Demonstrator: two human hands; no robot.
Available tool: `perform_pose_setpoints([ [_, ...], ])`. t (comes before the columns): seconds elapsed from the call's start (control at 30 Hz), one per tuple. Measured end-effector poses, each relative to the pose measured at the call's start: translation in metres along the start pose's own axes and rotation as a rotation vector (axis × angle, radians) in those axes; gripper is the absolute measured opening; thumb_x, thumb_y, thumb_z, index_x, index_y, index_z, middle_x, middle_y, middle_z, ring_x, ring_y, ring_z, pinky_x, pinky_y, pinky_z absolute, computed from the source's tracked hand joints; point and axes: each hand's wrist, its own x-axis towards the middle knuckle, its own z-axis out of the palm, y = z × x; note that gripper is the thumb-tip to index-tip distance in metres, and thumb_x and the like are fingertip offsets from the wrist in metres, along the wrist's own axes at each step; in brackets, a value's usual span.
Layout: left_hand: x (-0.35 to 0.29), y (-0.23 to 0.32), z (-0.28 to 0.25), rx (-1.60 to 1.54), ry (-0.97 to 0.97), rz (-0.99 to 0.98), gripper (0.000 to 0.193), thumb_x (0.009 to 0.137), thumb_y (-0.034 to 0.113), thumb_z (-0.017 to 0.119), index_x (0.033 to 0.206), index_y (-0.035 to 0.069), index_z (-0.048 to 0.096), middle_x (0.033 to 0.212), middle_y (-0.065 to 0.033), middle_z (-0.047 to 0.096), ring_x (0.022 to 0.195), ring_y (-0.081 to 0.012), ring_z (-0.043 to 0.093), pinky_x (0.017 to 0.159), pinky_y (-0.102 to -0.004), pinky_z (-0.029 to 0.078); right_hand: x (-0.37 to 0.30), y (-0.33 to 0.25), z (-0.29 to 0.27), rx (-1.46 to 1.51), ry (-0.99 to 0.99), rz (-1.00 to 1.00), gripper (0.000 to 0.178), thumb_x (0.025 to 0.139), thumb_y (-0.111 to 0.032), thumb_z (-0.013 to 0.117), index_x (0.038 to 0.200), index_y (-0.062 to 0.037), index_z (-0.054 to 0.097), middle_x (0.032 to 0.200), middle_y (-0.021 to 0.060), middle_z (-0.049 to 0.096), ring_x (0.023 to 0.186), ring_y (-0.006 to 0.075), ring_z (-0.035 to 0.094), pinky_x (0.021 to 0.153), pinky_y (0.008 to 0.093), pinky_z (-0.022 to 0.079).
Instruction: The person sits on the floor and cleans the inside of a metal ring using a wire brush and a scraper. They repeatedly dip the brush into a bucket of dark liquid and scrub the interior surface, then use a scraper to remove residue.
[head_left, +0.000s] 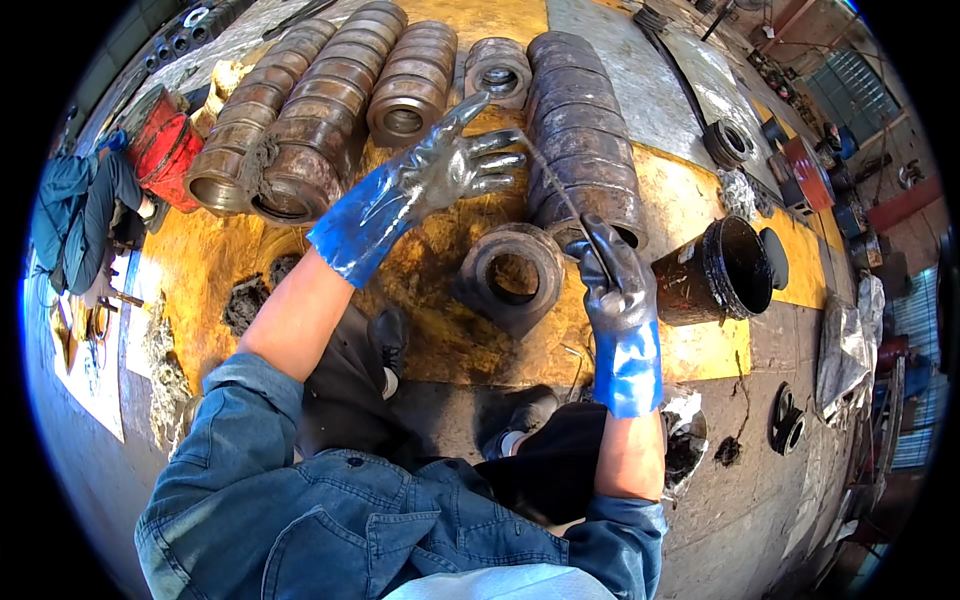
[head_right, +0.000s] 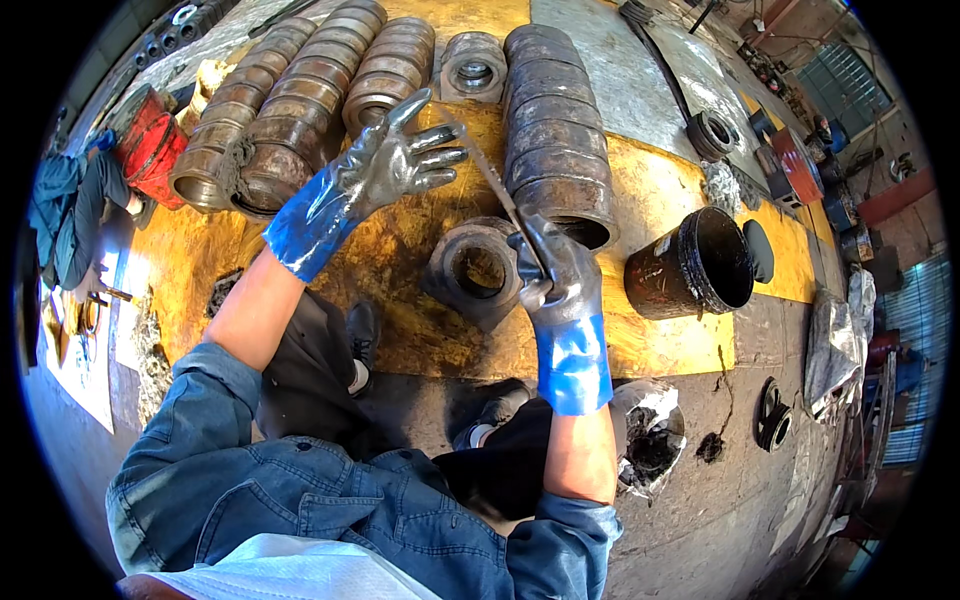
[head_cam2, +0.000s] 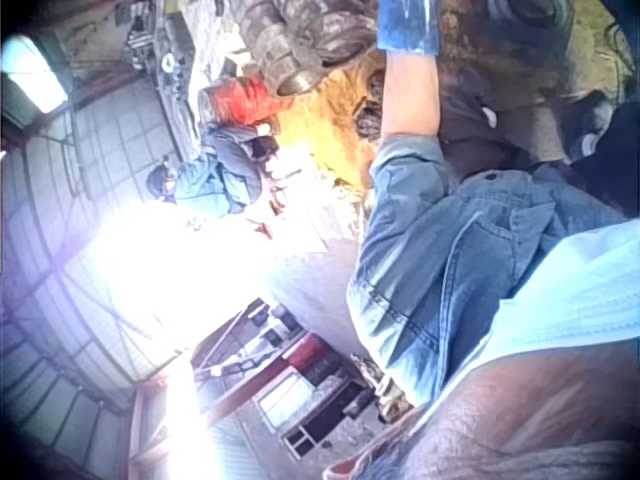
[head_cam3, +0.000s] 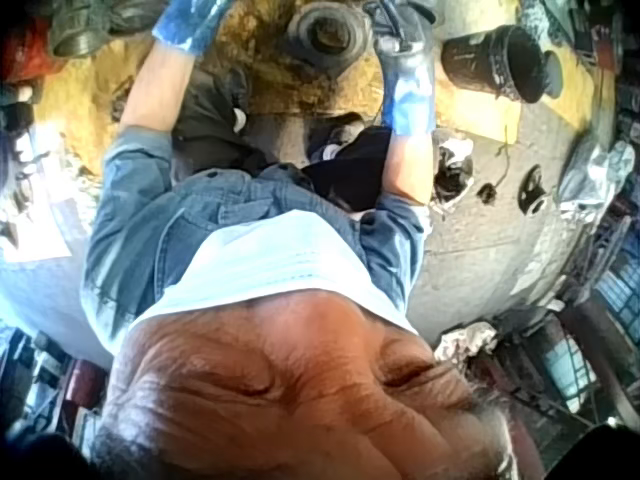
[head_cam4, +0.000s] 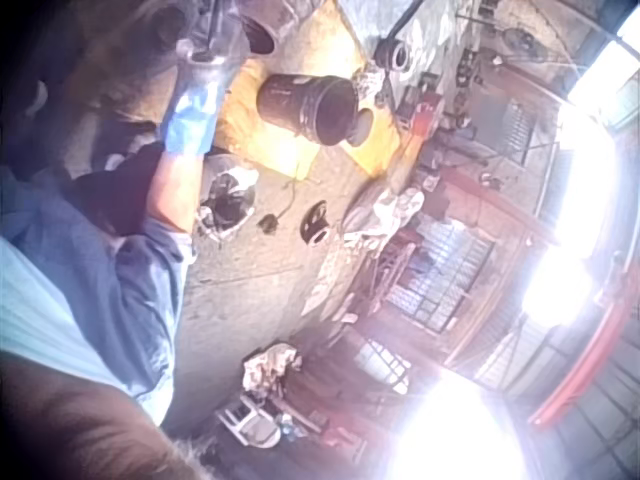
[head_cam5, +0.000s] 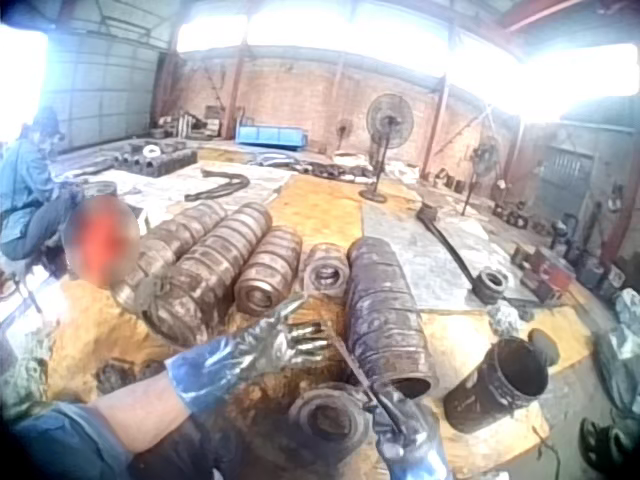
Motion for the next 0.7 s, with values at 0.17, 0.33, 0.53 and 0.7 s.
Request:
perform_pose_setpoints([
  [0.17,0.001,0.0,0.0,-0.021,-0.036,-0.016,0.093,0.079,0.061,0.063,0.151,0.026,0.015,0.145,-0.0226,0.034,0.127,-0.0364,0.045,0.102,-0.0505,0.044,-0.01,-0.015,-0.021,-0.227,-0.172,-0.11,0.04,0.079,-0.01,0.065,0.119,-0.005,0.061,0.083,0.0085,0.063,0.073,0.019,0.062,0.062,0.0304,0.047],
  [0.33,0.002,-0.005,-0.004,-0.052,-0.086,-0.025,0.086,0.083,0.057,0.062,0.15,0.028,0.017,0.143,-0.0213,0.037,0.126,-0.0349,0.046,0.101,-0.0501,0.044,-0.008,-0.023,-0.024,-0.403,-0.215,-0.222,0.047,0.074,-0.005,0.064,0.121,-0.0056,0.062,0.077,0.0066,0.059,0.066,0.0162,0.057,0.056,0.0291,0.043],
  [0.53,0.005,-0.014,-0.011,-0.09,-0.172,-0.035,0.079,0.087,0.052,0.06,0.15,0.029,0.018,0.14,-0.0196,0.041,0.124,-0.0331,0.048,0.1,-0.0495,0.045,0.009,-0.018,-0.019,-0.597,-0.137,-0.346,0.057,0.066,0.001,0.064,0.122,-0.0066,0.062,0.07,0.0055,0.054,0.058,0.0143,0.052,0.05,0.0283,0.039],
  [0.7,0.002,-0.018,-0.007,-0.149,-0.308,-0.059,0.073,0.09,0.047,0.059,0.149,0.03,0.02,0.138,-0.0183,0.044,0.122,-0.0316,0.05,0.099,-0.049,0.046,0.006,-0.013,-0.022,-0.536,-0.043,-0.181,0.052,0.072,0.003,0.061,0.123,-0.0055,0.061,0.073,0.0049,0.056,0.062,0.0132,0.053,0.055,0.0274,0.042],
])
